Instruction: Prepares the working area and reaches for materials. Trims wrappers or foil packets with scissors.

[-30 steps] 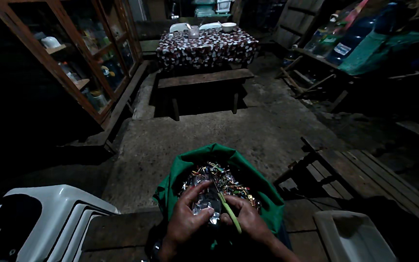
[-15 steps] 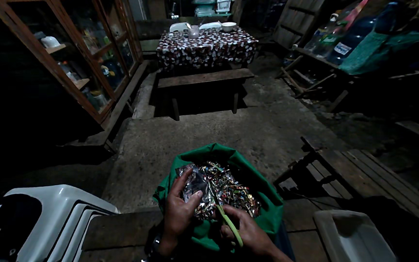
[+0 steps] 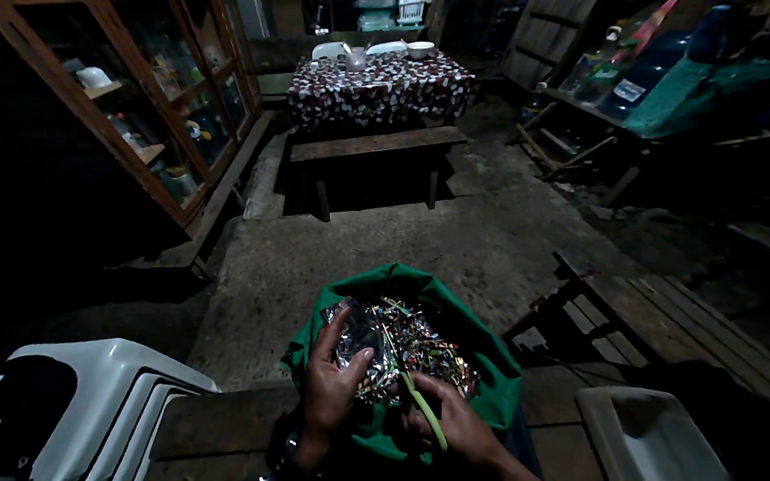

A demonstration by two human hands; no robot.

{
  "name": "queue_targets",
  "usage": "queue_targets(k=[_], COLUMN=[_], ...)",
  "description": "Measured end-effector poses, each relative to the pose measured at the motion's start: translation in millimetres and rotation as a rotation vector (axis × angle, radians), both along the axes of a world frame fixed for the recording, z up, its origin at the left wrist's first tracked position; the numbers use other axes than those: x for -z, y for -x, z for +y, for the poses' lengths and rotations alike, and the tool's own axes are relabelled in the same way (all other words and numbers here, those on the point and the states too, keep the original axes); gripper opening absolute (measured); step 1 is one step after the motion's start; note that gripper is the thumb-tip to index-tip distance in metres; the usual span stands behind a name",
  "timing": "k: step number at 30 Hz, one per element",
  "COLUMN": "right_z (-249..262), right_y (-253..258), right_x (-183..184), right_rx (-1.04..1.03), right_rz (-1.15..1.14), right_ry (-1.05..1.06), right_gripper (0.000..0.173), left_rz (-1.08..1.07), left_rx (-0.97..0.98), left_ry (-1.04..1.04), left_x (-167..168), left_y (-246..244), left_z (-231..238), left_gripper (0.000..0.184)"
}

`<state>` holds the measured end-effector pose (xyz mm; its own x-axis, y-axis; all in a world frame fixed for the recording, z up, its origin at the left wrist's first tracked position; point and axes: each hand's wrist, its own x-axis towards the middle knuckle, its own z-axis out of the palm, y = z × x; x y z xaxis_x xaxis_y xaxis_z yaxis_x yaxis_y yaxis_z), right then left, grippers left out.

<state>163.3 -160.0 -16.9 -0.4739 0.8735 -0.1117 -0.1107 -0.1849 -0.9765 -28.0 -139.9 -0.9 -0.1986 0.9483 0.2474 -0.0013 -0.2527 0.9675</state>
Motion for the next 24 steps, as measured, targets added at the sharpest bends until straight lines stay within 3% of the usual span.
queue_targets(k=[11,24], right_z=[2.9,7.1], right_y=[5.7,6.6], right_x=[-0.4,-1.6], right_rx=[0.048,0.086], right_rz=[-0.037,0.026], right_ry=[-0.084,-0.079], right_gripper=[0.052,0.039], left_rz=[0.033,0.014], left_rx=[-0.012,0.003], left_ry=[-0.005,-0.015], left_x=[1.5,2.5], left_y=[-4.5,-5.3], left_z=[-0.7,-3.4], left_gripper=[0.066,0.066])
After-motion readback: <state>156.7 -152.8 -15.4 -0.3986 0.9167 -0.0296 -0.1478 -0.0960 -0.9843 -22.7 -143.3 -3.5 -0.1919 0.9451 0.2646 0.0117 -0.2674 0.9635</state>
